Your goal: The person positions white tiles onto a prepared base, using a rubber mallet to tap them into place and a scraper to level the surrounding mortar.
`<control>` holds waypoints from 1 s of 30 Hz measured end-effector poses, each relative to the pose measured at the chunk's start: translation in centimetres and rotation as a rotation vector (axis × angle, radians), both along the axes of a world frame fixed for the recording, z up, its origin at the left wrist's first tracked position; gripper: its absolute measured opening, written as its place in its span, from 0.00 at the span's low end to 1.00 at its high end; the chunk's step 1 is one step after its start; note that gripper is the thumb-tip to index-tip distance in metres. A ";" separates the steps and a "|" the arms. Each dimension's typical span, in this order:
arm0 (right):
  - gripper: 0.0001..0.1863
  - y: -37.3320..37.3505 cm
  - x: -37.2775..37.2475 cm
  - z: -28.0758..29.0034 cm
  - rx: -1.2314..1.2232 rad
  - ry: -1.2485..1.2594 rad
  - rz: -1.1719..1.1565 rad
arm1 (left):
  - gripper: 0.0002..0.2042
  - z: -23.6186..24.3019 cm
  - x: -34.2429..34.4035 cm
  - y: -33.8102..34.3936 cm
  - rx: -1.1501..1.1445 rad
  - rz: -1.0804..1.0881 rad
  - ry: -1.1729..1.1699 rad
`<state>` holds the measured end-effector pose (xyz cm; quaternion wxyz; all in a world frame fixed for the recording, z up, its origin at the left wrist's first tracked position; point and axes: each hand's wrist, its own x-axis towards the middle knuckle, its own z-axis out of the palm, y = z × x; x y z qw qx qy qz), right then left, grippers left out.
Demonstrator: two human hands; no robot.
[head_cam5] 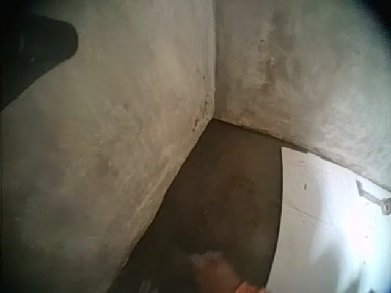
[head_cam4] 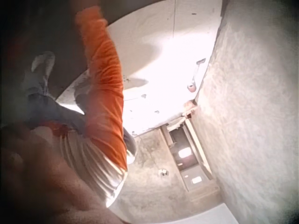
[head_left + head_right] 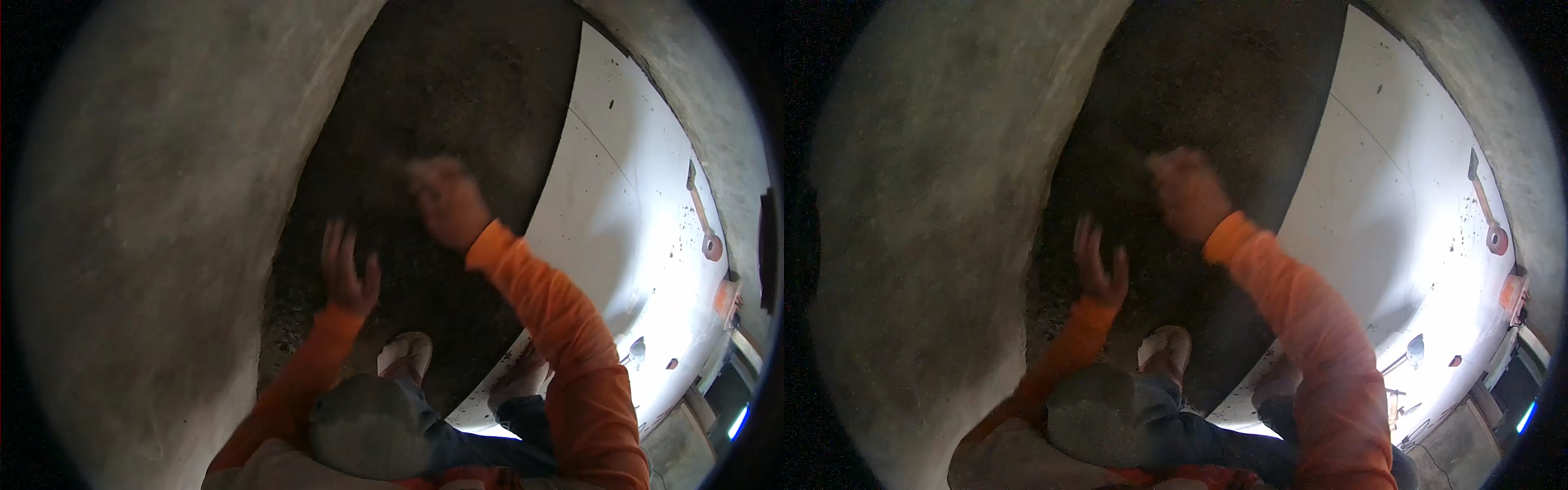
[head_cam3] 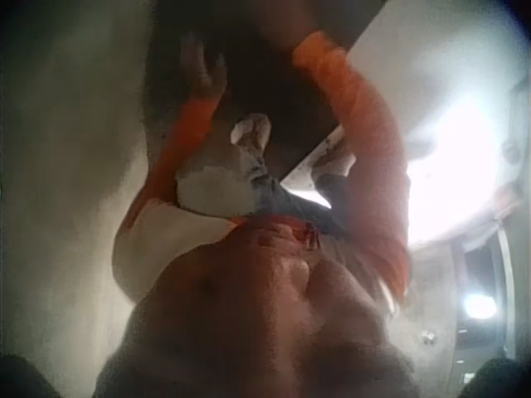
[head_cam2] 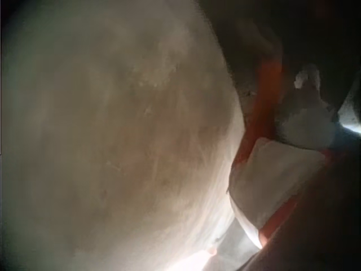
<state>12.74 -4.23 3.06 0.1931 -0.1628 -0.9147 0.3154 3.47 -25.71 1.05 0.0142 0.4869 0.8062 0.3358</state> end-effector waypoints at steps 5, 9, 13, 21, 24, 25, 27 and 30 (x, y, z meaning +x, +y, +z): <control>0.23 5.7 0.5 -2.0 0.338 -0.377 -0.210 | 0.20 -1.8 -7.8 10.0 -0.113 -0.054 0.210; 0.24 0.2 3.9 -2.1 0.317 -0.315 0.087 | 0.18 -2.7 -8.7 5.1 -0.083 -0.293 0.119; 0.25 2.7 1.3 -0.4 0.262 -0.497 -0.135 | 0.19 -1.3 -2.6 -2.7 -0.240 -0.150 0.204; 0.24 2.0 -2.2 -1.1 0.243 -0.323 -0.259 | 0.26 -2.4 3.7 -5.7 -0.217 0.222 -0.010; 0.23 -1.5 0.0 -2.9 0.381 -0.238 -0.092 | 0.29 -3.1 2.3 -2.9 -0.198 0.265 -0.030; 0.23 -2.8 0.6 -2.4 0.370 -0.125 0.020 | 0.31 -3.2 1.9 -2.2 -0.180 0.306 -0.050; 0.23 -1.4 1.4 -0.8 0.316 -0.219 -0.023 | 0.32 -3.2 1.1 -0.2 -0.207 0.321 -0.055; 0.25 -1.5 3.3 -1.9 0.309 -0.302 -0.092 | 0.34 -2.6 -0.1 2.6 -0.314 0.327 0.026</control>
